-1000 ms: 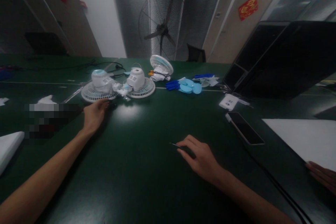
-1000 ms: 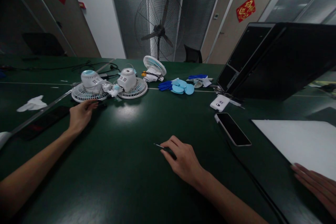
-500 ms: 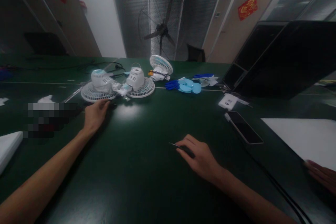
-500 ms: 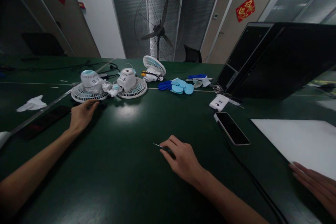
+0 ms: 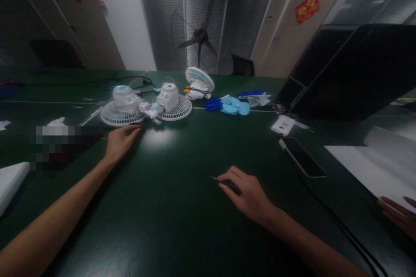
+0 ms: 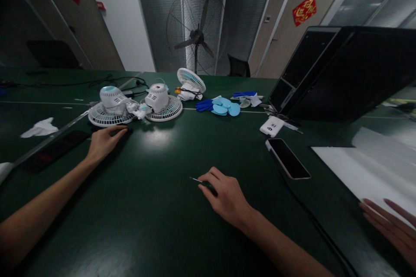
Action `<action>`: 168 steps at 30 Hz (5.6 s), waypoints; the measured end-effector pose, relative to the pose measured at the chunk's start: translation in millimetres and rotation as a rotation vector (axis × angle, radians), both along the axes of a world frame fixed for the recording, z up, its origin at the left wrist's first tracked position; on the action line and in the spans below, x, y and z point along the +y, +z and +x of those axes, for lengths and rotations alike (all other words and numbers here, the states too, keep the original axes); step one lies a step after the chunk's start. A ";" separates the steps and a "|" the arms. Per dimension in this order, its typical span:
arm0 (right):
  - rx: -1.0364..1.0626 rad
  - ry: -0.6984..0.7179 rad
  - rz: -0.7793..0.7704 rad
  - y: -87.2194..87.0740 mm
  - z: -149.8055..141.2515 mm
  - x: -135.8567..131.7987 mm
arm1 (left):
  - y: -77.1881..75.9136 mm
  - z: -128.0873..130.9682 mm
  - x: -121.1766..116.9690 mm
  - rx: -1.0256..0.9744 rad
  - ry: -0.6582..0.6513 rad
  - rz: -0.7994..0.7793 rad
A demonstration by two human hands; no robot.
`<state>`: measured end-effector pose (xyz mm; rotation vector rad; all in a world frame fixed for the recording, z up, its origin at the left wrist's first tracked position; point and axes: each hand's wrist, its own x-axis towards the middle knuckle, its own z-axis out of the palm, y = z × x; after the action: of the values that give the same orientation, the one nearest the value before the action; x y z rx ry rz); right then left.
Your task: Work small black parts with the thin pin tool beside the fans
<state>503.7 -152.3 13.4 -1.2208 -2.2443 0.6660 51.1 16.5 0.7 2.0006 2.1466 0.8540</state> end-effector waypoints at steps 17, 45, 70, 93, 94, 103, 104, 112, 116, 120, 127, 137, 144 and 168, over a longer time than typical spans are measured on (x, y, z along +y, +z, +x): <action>-0.005 0.000 0.020 -2.3 1.2 0.1 | -9.4 -3.9 3.0 0.105 -0.063 0.026; -0.122 0.076 0.095 -6.1 1.6 0.2 | 7.6 174.8 -120.4 -0.260 -0.995 -0.338; 0.022 -0.027 0.079 -7.3 -7.6 -3.3 | 4.4 177.3 -128.8 -0.298 -1.035 -0.333; 0.137 -0.190 0.048 -6.5 0.7 -12.6 | 1.5 173.7 -151.3 0.196 -1.107 -0.017; 0.140 -0.195 0.040 -6.2 1.0 -12.6 | 1.4 173.3 -151.9 0.194 -1.107 -0.020; 0.129 -0.211 0.029 -8.5 2.0 -11.5 | 4.0 170.6 -151.7 0.176 -1.078 -0.053; 0.130 -0.209 0.031 -8.5 2.0 -11.6 | 3.9 170.9 -151.6 0.172 -1.076 -0.055; 0.128 -0.171 -0.029 -4.5 4.3 -9.3 | 1.6 176.0 -151.7 0.157 -1.034 -0.043; 0.132 -0.186 -0.035 -3.9 4.6 -11.1 | -0.5 176.4 -152.7 0.171 -1.037 -0.037; 0.135 -0.191 -0.037 -5.4 3.4 -13.5 | -0.6 175.6 -153.9 0.133 -1.024 0.009; 0.126 -0.183 -0.063 -9.4 2.6 -15.5 | -4.5 175.0 -153.9 0.072 -1.007 0.043; 0.094 -0.133 -0.027 -6.5 -0.1 -21.8 | -0.8 150.1 -128.4 -0.075 -0.866 -0.033; 0.069 -0.127 0.046 -3.6 -0.9 -20.5 | -11.0 147.2 -120.7 -0.036 -0.879 0.006; 0.092 -0.113 0.012 1.6 0.2 -14.3 | 12.9 115.8 -91.1 -0.011 -0.986 -0.084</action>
<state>503.9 -166.6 15.0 -1.2746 -2.0847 0.6511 166.9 -74.6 13.7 2.5281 0.8922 0.5607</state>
